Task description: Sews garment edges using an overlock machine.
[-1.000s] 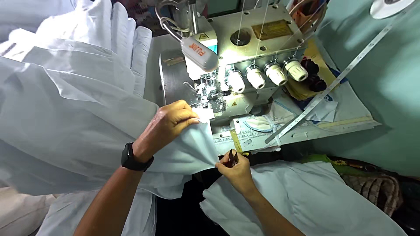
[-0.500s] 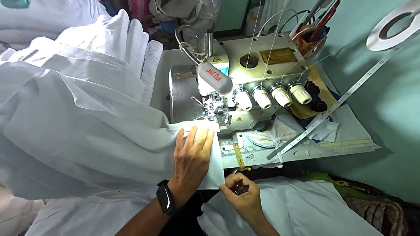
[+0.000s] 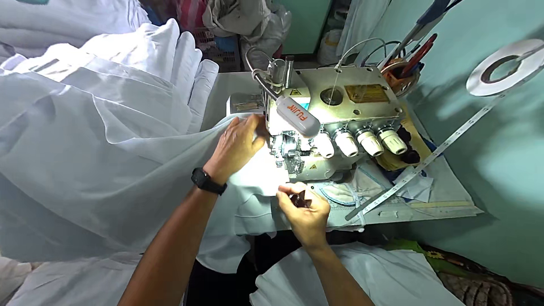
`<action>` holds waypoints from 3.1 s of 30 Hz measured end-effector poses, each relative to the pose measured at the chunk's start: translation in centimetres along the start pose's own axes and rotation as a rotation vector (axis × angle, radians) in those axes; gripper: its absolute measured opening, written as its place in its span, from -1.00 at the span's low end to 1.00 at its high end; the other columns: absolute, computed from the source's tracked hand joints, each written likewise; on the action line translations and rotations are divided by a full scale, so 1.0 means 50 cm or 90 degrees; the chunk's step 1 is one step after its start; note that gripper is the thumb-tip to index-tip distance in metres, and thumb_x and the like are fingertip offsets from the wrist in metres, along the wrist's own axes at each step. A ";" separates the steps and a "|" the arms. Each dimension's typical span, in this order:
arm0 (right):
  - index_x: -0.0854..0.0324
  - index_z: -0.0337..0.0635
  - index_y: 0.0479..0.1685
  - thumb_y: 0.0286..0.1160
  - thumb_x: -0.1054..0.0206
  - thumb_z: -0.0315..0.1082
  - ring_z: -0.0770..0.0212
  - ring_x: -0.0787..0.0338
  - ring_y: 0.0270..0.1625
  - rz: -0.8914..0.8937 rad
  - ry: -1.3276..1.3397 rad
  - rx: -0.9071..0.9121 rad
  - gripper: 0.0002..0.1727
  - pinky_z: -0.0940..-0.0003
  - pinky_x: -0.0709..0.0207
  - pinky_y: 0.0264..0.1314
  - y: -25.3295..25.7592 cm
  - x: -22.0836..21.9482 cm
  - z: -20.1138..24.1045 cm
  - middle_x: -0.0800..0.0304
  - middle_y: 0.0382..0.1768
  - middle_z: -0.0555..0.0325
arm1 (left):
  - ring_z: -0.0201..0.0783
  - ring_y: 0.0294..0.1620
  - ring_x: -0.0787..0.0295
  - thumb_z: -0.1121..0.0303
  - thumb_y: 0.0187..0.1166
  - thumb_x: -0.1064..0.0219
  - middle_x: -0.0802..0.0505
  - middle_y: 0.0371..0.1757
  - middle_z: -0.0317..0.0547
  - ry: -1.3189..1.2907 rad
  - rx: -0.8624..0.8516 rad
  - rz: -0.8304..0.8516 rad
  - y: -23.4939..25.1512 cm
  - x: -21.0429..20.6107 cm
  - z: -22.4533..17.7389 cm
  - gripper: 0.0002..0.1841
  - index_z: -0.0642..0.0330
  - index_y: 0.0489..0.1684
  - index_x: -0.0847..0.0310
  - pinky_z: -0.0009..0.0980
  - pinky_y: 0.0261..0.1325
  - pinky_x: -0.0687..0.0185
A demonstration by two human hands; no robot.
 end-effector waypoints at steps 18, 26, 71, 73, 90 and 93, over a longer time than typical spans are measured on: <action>-0.84 -0.38 -0.33 0.39 -0.39 -0.43 0.47 -0.74 -0.48 0.169 -0.144 0.113 -0.83 0.68 -0.58 -0.33 -0.086 -0.002 -0.036 -0.87 -0.48 0.04 | -0.51 -0.20 -0.73 0.38 0.66 -0.26 -0.82 -0.05 -0.04 -0.150 0.031 -0.188 -0.100 0.172 0.002 -0.37 0.48 0.66 -0.14 -0.53 -0.05 -0.67; -0.69 -0.37 -0.12 0.74 -0.16 0.11 0.33 -0.67 -0.42 0.248 -0.175 0.173 -0.41 0.51 -0.55 -0.29 -0.085 -0.049 0.042 -0.73 -0.46 0.04 | -0.24 0.06 -0.78 0.57 0.65 -0.25 -0.86 -0.08 0.12 0.039 -0.099 -0.188 -0.391 0.125 -0.056 -0.83 0.43 -0.17 -0.80 -0.53 0.23 -0.61; -0.69 -0.55 0.19 0.35 -0.42 -0.56 0.77 -0.51 -0.37 0.234 0.157 0.062 -0.61 0.90 -0.39 -0.25 -0.046 -0.010 0.054 -0.82 -0.31 0.15 | -0.39 0.19 -0.73 0.23 0.53 -0.43 -0.89 -0.08 -0.25 -0.153 -0.188 0.051 -0.175 0.057 -0.116 -0.82 0.10 -0.35 -0.86 -0.23 0.48 -0.37; -0.67 -0.59 0.17 0.38 -0.43 -0.52 0.74 -0.48 -0.44 0.208 0.094 0.092 -0.62 0.90 -0.35 -0.32 -0.038 0.001 0.062 -0.75 -0.42 0.15 | -0.54 -0.11 -0.76 0.46 0.55 -0.37 -0.86 -0.27 -0.18 -0.208 -0.209 0.050 -0.159 0.053 -0.127 -0.85 0.30 -0.35 -0.84 -0.69 0.11 -0.60; -0.52 -0.34 -0.66 0.47 -0.41 -0.41 0.33 -0.64 -0.39 0.284 0.017 0.165 -0.67 0.63 -0.53 -0.27 -0.088 0.013 -0.043 -0.61 -0.56 0.01 | -0.57 -0.18 -0.74 0.44 0.48 -0.44 -0.85 -0.29 -0.28 -0.191 -0.065 0.043 -0.100 0.011 -0.057 -0.92 0.19 -0.34 -0.86 -0.67 -0.03 -0.61; -0.59 -0.38 -0.62 0.44 -0.43 -0.44 0.37 -0.69 -0.34 0.280 0.036 0.120 -0.71 0.70 -0.55 -0.19 -0.116 0.019 -0.055 -0.70 -0.49 -0.03 | -0.59 -0.23 -0.72 0.42 0.48 -0.45 -0.82 -0.33 -0.29 -0.169 -0.036 0.047 -0.106 0.013 -0.063 -0.91 0.18 -0.36 -0.87 -0.70 -0.09 -0.57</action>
Point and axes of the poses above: each hand's wrist, its own y-axis towards the middle knuckle, its own x-axis out of the back of the hand, z = x × y, the point moved 7 cm from there along y, towards the middle knuckle
